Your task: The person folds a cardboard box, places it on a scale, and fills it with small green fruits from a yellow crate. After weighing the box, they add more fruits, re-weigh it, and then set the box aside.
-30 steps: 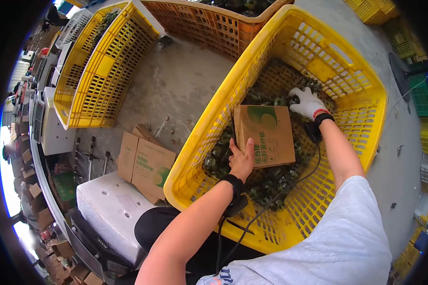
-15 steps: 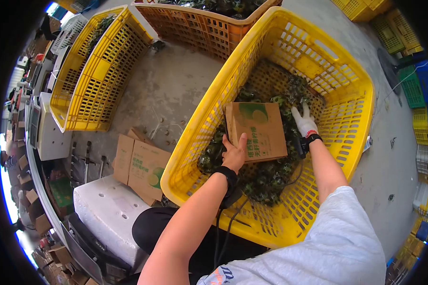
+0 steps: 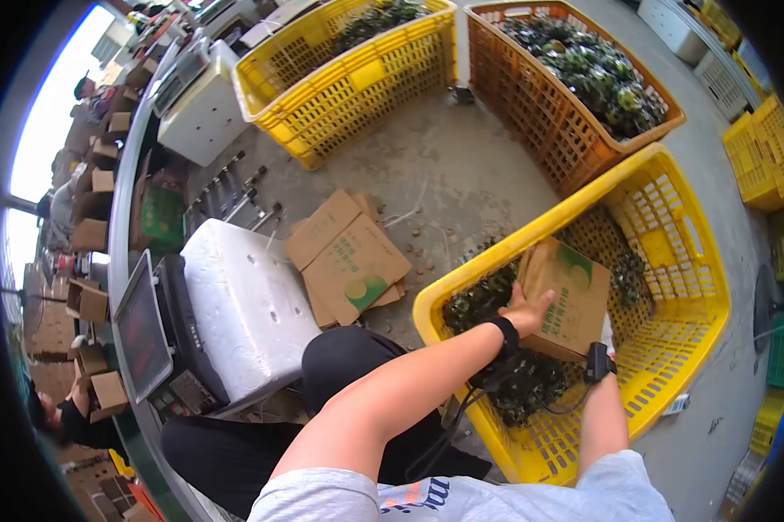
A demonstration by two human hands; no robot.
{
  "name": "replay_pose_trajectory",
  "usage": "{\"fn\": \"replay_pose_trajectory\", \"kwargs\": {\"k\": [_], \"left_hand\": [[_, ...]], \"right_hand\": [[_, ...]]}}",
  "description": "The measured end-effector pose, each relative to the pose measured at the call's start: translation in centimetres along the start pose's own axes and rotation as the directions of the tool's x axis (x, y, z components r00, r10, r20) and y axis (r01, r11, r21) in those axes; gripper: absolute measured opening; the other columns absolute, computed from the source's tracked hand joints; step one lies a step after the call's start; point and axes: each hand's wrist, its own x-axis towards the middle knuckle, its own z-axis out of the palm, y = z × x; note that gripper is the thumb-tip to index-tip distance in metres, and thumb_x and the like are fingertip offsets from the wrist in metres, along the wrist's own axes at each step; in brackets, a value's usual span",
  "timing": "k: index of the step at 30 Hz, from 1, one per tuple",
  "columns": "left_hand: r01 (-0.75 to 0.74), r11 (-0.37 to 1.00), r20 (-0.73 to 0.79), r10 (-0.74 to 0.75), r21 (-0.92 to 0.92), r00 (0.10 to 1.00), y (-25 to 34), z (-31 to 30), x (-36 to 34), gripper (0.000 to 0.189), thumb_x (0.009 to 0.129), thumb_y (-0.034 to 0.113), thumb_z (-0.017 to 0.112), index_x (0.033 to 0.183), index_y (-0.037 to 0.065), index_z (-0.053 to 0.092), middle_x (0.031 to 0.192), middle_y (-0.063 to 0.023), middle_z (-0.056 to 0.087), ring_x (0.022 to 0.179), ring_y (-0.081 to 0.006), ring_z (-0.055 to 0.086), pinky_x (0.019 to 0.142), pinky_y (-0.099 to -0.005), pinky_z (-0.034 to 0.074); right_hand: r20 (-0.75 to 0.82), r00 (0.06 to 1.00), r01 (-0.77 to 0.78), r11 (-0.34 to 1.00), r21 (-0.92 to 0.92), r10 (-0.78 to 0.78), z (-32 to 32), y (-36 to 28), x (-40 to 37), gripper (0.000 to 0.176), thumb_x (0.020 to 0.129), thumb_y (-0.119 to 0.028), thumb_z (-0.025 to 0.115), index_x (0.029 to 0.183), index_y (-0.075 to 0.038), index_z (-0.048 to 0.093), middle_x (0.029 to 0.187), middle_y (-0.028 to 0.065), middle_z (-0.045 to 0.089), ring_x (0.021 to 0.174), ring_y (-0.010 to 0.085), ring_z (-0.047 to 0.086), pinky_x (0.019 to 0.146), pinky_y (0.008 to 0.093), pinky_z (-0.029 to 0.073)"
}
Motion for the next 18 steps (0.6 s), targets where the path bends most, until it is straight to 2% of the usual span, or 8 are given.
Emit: {"fn": "replay_pose_trajectory", "kwargs": {"k": [2,4,9,10,11,12,15,18], "left_hand": [[-0.021,0.987,0.105,0.038,-0.158,0.994,1.4,0.5,-3.6,0.120,0.088,0.081,0.051,0.160,0.023,-0.025,0.160,-0.0207,0.035,0.139,-0.0415,0.045,0.103,-0.0616,0.046],[-0.084,0.961,0.159,0.129,-0.265,0.979,2.5,1.2,-6.6,0.118,0.087,0.083,0.049,0.160,0.023,-0.022,0.163,-0.0197,0.031,0.142,-0.0425,0.041,0.104,-0.0656,0.043],[-0.135,0.867,0.409,0.357,-0.479,0.840,4.9,-1.5,-17.5,0.097,0.091,0.084,0.039,0.163,0.037,-0.006,0.168,-0.0003,0.019,0.149,-0.0273,0.033,0.111,-0.0573,0.041],[-0.158,0.827,0.385,0.410,-0.540,0.827,4.7,-1.9,-19.6,0.094,0.092,0.082,0.040,0.164,0.035,0.001,0.166,-0.0004,0.024,0.147,-0.0251,0.037,0.112,-0.0537,0.042],[-0.180,0.780,0.358,0.462,-0.600,0.812,4.3,-2.4,-21.4,0.092,0.093,0.081,0.040,0.164,0.033,0.007,0.165,-0.0005,0.030,0.145,-0.0230,0.040,0.112,-0.0501,0.042],[-0.178,0.727,0.325,0.494,-0.663,0.807,3.6,-3.0,-22.9,0.088,0.095,0.078,0.041,0.163,0.029,0.017,0.161,-0.0009,0.038,0.141,-0.0207,0.045,0.112,-0.0464,0.043],[-0.246,0.585,0.147,0.542,-0.773,0.827,0.8,-6.8,-27.1,0.078,0.098,0.072,0.043,0.154,0.017,0.042,0.148,-0.0026,0.056,0.133,-0.0173,0.055,0.113,-0.0398,0.043],[-0.449,0.294,-0.086,0.751,-0.844,0.654,-4.3,-12.4,-29.3,0.082,0.096,0.073,0.042,0.153,0.014,0.042,0.149,-0.0063,0.055,0.134,-0.0213,0.054,0.113,-0.0423,0.044]], "right_hand": [[-0.040,0.989,0.131,0.975,-0.178,-0.141,0.3,-3.7,-2.2,0.046,0.105,-0.035,0.051,0.139,-0.005,0.054,0.122,0.0132,0.067,0.103,0.0265,0.070,0.089,0.0417,0.058],[0.178,0.943,0.334,0.810,-0.482,-0.283,-1.2,-8.3,-3.7,0.046,0.105,-0.033,0.051,0.141,-0.005,0.051,0.125,0.0134,0.066,0.105,0.0242,0.069,0.090,0.0389,0.058],[0.307,0.869,0.484,0.798,-0.360,-0.388,10.5,-16.7,-14.9,0.041,0.107,-0.028,0.049,0.142,-0.006,0.052,0.122,0.0108,0.068,0.107,0.0233,0.067,0.089,0.0353,0.056],[0.332,0.815,0.579,0.632,-0.516,-0.475,15.7,-17.1,-18.7,0.039,0.107,-0.026,0.050,0.139,-0.005,0.055,0.120,0.0119,0.069,0.104,0.0236,0.068,0.087,0.0360,0.057],[0.524,0.731,0.635,0.156,-0.756,-0.437,18.1,-18.9,-21.0,0.037,0.105,-0.022,0.052,0.136,-0.002,0.057,0.118,0.0146,0.070,0.101,0.0260,0.070,0.084,0.0364,0.057],[0.692,0.615,0.581,-0.375,-0.722,-0.379,20.4,-20.7,-23.3,0.036,0.103,-0.017,0.055,0.133,0.001,0.059,0.116,0.0174,0.072,0.098,0.0284,0.071,0.082,0.0368,0.057],[0.866,0.397,0.732,-0.465,-0.499,-0.305,33.4,-19.3,-29.6,0.045,0.095,-0.010,0.058,0.137,0.005,0.055,0.135,0.0264,0.061,0.115,0.0376,0.066,0.093,0.0393,0.056],[0.988,0.119,0.782,-0.604,-0.152,-0.095,46.1,-15.7,-34.9,0.041,0.099,-0.010,0.054,0.137,0.006,0.054,0.135,0.0259,0.061,0.117,0.0391,0.065,0.097,0.0407,0.054]]}}
